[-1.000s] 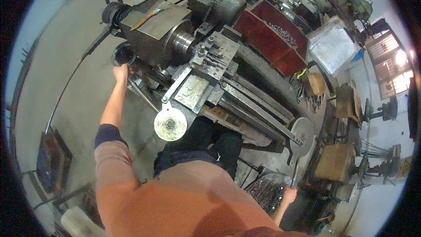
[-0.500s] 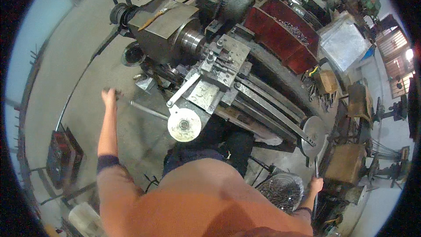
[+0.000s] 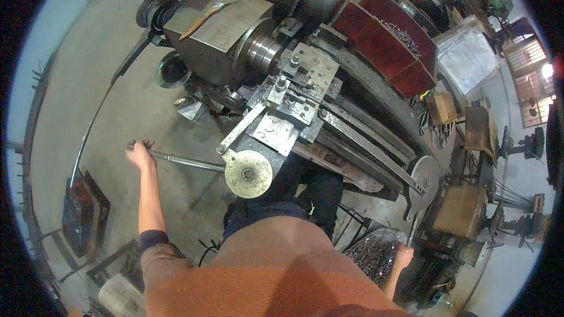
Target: The person operates a metal lathe in a workshop, repeatedly loading small cylindrical metal pieces into the chuck, adjusting controls, and removing finished pieces. The person handles each piece individually, placing them into a mesh basket after machining.
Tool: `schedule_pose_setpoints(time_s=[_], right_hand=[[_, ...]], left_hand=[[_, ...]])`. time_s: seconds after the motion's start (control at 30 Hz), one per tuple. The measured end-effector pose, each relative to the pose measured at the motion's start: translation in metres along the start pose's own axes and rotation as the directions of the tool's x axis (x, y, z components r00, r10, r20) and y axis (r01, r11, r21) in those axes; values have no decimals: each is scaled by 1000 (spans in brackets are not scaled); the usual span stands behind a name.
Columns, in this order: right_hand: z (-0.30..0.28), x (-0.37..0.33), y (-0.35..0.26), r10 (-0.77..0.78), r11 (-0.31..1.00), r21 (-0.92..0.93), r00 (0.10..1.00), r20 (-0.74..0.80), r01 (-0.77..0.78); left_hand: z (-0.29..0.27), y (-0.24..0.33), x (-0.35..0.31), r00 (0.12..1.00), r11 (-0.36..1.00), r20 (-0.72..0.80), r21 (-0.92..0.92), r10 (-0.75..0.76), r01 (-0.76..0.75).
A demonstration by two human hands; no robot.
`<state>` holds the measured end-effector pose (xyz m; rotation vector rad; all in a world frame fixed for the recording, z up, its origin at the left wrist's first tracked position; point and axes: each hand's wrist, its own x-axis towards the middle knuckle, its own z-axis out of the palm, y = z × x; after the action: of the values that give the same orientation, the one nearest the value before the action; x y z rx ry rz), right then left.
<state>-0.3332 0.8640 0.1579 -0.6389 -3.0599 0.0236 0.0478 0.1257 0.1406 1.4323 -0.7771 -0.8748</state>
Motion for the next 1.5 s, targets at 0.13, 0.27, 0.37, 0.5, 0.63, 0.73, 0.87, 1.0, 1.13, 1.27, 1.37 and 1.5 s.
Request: schedule_pose_setpoints(time_s=[0.13,0.27,0.37,0.5,0.63,0.73,0.87,1.0,1.13,1.27,1.37,1.5], right_hand=[[13,11,13,-35,999,-36,999,-31,34],[10,47,27,-142,985,-111,982,-125,129],[0,90,31,-290,937,-224,955,-69,268],[3,174,40,-240,906,-366,970,-36,211],[-24,175,-27,-73,877,-481,986,-149,-7],[-6,175,-12,-70,881,-472,972,-223,-45],[25,120,-14,-216,973,-170,880,-424,157],[36,61,-18,-325,899,236,923,-208,369],[26,26,-28,-242,942,199,959,-150,269],[6,32,-42,-332,887,268,922,-199,377],[-48,45,-81,-286,893,299,936,-203,338],[-103,54,-172,-515,639,459,786,-341,617]], left_hand=[[3,-1,5,1000,1000,12,-4,24,-24],[-13,-20,23,997,995,80,97,-2,-6],[-22,-15,33,982,957,173,291,-72,19],[-26,-7,70,933,636,348,742,-93,-214],[0,2,98,862,213,487,835,141,-507],[45,-41,117,661,125,750,654,23,-746],[94,-48,79,530,12,847,531,-46,-848],[133,-72,78,338,-62,937,334,-91,-941],[157,-126,80,516,148,846,532,-136,-833],[169,-152,67,631,302,739,673,-236,-675],[155,-104,55,471,146,836,523,-282,-840],[147,-94,43,463,50,862,482,-207,-875]])
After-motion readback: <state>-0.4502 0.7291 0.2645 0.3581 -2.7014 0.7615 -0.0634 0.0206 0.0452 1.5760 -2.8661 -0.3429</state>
